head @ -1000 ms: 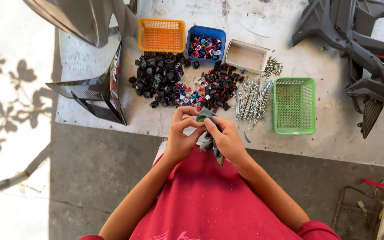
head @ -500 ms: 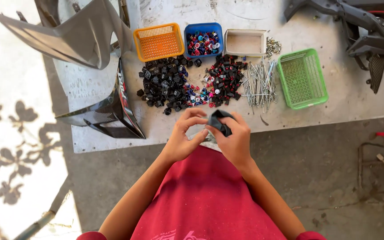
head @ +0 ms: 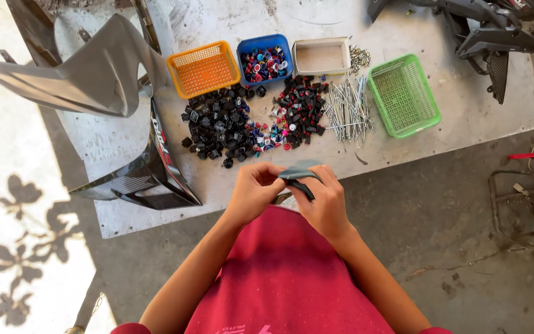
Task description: The person picks up small screws and fasteners from a table and wipes them with a gray cloth. They handle the items one at a time, wiping each before placing it back on the table among other fasteners.
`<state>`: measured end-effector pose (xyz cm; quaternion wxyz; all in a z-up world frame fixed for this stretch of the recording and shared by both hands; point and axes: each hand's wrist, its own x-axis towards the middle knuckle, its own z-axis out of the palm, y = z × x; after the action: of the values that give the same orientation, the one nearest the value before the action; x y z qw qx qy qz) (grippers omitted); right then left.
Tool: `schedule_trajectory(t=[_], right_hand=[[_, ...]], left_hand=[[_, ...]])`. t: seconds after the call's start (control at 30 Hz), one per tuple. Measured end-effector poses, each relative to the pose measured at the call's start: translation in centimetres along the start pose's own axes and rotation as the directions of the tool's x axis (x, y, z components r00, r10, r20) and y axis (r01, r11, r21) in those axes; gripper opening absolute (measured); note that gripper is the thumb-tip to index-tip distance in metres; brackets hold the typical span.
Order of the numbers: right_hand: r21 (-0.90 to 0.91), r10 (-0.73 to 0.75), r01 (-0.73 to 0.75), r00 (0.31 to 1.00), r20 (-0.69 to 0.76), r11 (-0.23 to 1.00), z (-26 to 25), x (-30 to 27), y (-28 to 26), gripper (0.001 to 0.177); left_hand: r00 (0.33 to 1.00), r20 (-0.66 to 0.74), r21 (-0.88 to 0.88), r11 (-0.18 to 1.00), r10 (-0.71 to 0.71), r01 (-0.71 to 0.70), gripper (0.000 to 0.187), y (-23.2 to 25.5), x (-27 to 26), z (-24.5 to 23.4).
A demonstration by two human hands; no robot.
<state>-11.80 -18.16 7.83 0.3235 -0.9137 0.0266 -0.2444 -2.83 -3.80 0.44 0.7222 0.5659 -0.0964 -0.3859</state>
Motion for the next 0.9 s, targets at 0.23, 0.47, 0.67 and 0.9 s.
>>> schedule_trajectory(t=[0.23,0.47,0.67,0.9], right_hand=[[0.116,0.130,-0.139,0.988,0.085,0.983,0.7,0.7,2.5,0.017],[0.081,0.082,-0.105,0.965,0.250,0.991,-0.3,3.1,10.3,0.017],[0.163,0.131,-0.218,0.896,0.423,0.962,2.5,1.3,23.0,0.026],[0.119,0.502,-0.748,0.545,0.671,0.653,10.7,-3.7,37.7,0.035]], left_hand=[[0.996,-0.043,-0.250,0.966,-0.075,0.062,0.015,-1.4,1.3,0.1],[0.993,-0.071,-0.387,0.920,-0.097,0.062,0.022,-3.6,4.7,4.0],[0.965,-0.212,-0.357,0.931,-0.155,0.071,0.021,-12.4,12.3,7.0],[0.864,-0.455,-0.111,0.977,-0.214,0.184,0.012,-28.4,21.6,4.3]])
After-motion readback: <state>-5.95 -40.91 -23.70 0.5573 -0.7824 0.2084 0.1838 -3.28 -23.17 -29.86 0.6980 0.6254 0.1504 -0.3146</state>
